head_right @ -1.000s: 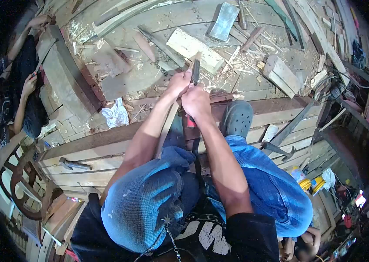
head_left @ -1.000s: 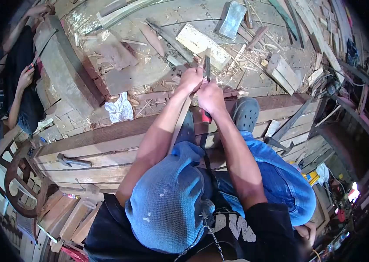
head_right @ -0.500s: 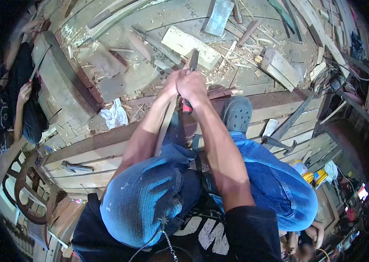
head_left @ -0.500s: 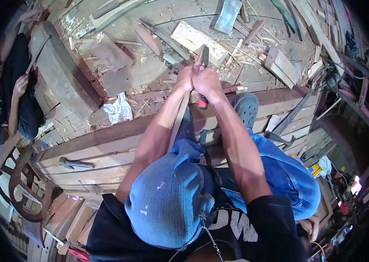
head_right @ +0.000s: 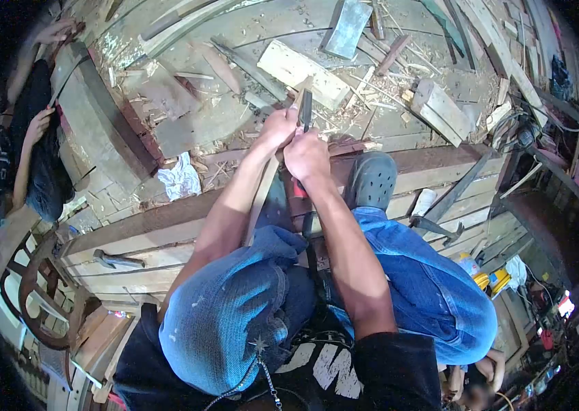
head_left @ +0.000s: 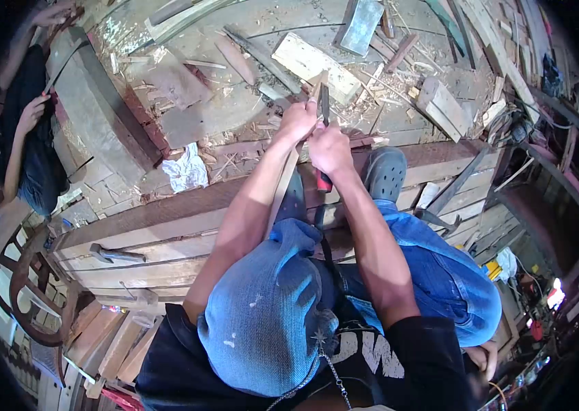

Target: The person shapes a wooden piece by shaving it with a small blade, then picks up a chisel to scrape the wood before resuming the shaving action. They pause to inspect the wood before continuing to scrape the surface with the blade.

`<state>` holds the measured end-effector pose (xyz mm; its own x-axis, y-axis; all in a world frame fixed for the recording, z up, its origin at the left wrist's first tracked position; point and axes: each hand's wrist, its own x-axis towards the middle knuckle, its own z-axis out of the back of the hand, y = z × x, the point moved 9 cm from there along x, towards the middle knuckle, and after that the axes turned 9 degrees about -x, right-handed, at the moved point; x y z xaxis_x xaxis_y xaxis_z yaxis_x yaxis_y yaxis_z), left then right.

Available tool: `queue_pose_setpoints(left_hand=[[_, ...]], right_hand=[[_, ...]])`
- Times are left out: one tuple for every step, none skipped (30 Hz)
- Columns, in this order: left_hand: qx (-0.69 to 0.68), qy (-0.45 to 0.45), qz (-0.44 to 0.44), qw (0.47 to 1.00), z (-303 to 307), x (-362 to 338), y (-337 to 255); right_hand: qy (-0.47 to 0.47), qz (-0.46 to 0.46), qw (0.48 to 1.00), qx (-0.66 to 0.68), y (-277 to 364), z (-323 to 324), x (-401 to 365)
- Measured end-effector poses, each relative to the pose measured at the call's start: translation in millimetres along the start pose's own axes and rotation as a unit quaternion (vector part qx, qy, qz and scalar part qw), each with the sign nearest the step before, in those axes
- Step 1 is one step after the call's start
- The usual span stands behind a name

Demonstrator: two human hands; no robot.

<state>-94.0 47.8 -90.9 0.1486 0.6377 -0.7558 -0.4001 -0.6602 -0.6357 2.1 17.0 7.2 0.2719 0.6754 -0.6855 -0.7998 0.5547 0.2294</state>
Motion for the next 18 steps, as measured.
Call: queue_pose_setpoints(left_hand=[[-0.004,0.005,0.004,1.000,0,-1,-2],[-0.007,0.011,0.008,1.000,0,-4,-3],[-0.019,0.011,-0.001,1.000,-3,-1,0],[-0.019,0.014,0.000,1.000,-6,3,6],[-0.042,0.020,0.000,0.999,-8,5,12],[-0.066,0.025,-0.003,0.997,-8,3,7],[-0.050,0.028,-0.006,0.998,-7,1,3],[-0.051,0.032,-0.008,0.998,-6,0,-1],[-0.044,0.047,0.005,0.998,-5,-6,-7],[-0.035,0.062,0.019,0.997,-5,-10,-5],[-0.044,0.025,-0.023,0.998,-4,-9,-10],[-0.005,0.108,0.052,0.993,-17,-7,3],[-0.033,0.103,0.043,0.993,-14,-8,4],[-0.067,0.098,0.036,0.992,-15,-12,5],[-0.069,0.097,0.046,0.992,-19,-23,7],[-0.050,0.055,0.013,0.997,-8,-25,-10],[-0.029,0.017,-0.020,0.999,2,-21,-23],[-0.030,0.022,-0.014,0.999,-1,-18,-20]], right_hand=[[0.006,0.003,1.000,0.010,7,8,-5],[0.011,0.006,1.000,0.019,10,12,-7],[0.052,-0.004,0.998,0.032,9,7,0],[0.052,-0.006,0.998,0.032,8,9,5],[0.098,-0.015,0.995,0.022,3,3,7],[0.143,-0.023,0.989,0.012,3,0,4],[0.084,-0.012,0.996,-0.002,4,4,5],[-0.017,0.015,0.998,-0.055,10,10,3],[0.007,-0.014,1.000,-0.027,8,8,8],[0.033,-0.042,0.999,0.003,9,8,18],[0.030,-0.040,0.999,0.008,16,15,36],[0.082,0.001,0.996,-0.021,24,11,52],[0.138,0.039,0.988,-0.049,27,0,56],[0.148,0.037,0.987,-0.050,19,-6,51],[0.106,0.118,0.980,-0.119,22,-11,43],[0.045,0.207,0.960,-0.182,37,-10,44],[0.021,0.007,0.997,-0.074,-1,-13,51],[0.026,0.002,0.997,-0.076,-2,-9,36]])
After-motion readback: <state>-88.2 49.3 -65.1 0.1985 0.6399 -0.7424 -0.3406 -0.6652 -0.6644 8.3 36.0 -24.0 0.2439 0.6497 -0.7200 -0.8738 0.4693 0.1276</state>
